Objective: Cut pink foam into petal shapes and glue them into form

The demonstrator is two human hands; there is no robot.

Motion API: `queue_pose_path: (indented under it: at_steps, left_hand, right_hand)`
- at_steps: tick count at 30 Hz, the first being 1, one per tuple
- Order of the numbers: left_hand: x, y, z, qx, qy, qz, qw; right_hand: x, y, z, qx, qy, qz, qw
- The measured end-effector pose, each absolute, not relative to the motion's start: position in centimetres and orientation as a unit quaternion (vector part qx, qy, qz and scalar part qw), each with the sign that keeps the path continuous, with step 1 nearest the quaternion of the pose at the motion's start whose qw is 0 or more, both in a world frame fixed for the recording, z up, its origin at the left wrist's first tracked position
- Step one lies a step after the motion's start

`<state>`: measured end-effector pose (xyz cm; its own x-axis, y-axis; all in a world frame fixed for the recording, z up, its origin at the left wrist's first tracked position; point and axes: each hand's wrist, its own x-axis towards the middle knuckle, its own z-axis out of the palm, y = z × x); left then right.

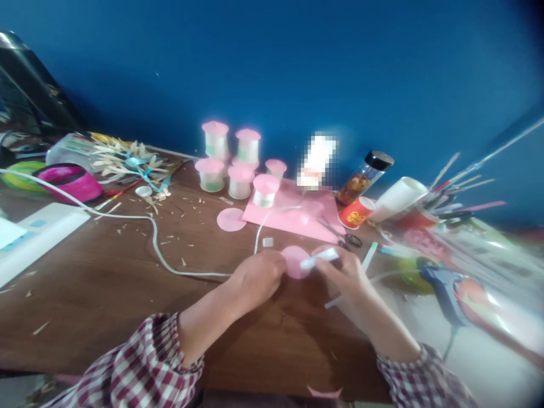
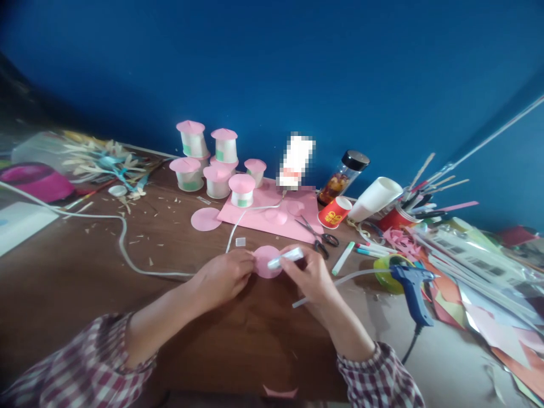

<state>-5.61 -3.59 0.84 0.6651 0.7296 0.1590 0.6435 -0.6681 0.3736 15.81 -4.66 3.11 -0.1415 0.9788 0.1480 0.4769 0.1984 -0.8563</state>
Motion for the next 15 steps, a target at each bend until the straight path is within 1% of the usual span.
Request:
queue_pose_path:
  at_steps: [2, 4, 6, 7, 9, 13, 15]
  left_hand:
    - [-5.7, -3.6, 0.6, 0.905, 0.374, 0.143, 0.141]
    - [-5.6, -3.7, 0.4, 0.909, 0.371, 0.139, 0.130]
    - [-5.5, -3.8, 0.2, 0.912, 0.369, 0.137, 0.115]
    - [-5.4, -3.8, 0.1, 0.912, 0.371, 0.139, 0.109]
    - [-5.3, -3.9, 0.0, 0.909, 0.377, 0.148, 0.095]
    - [-5.1, -4.0, -0.2, 0.900, 0.389, 0.185, 0.065]
    - [-5.0, -4.0, -0.2, 0.895, 0.396, 0.197, 0.060]
  right_hand:
    - [17.2, -4.4, 3.2, -0.531, -0.619, 0.383, 0.434]
    - [18.9, -4.0, 3.1, -0.521, -0.583, 0.418, 0.463]
    - [20.5, -3.5, 2.9, -0.537, -0.580, 0.405, 0.460]
    - [21.2, -3.2, 2.7, -0.559, -0.586, 0.372, 0.453]
    - [22.4, -2.6, 2.5, -0.596, -0.622, 0.288, 0.419]
    - [23.2, -1.8, 2.1, -0.683, -0.681, 0.042, 0.261]
    - [23.1, -1.5, 2.0, -0.695, -0.688, -0.024, 0.209]
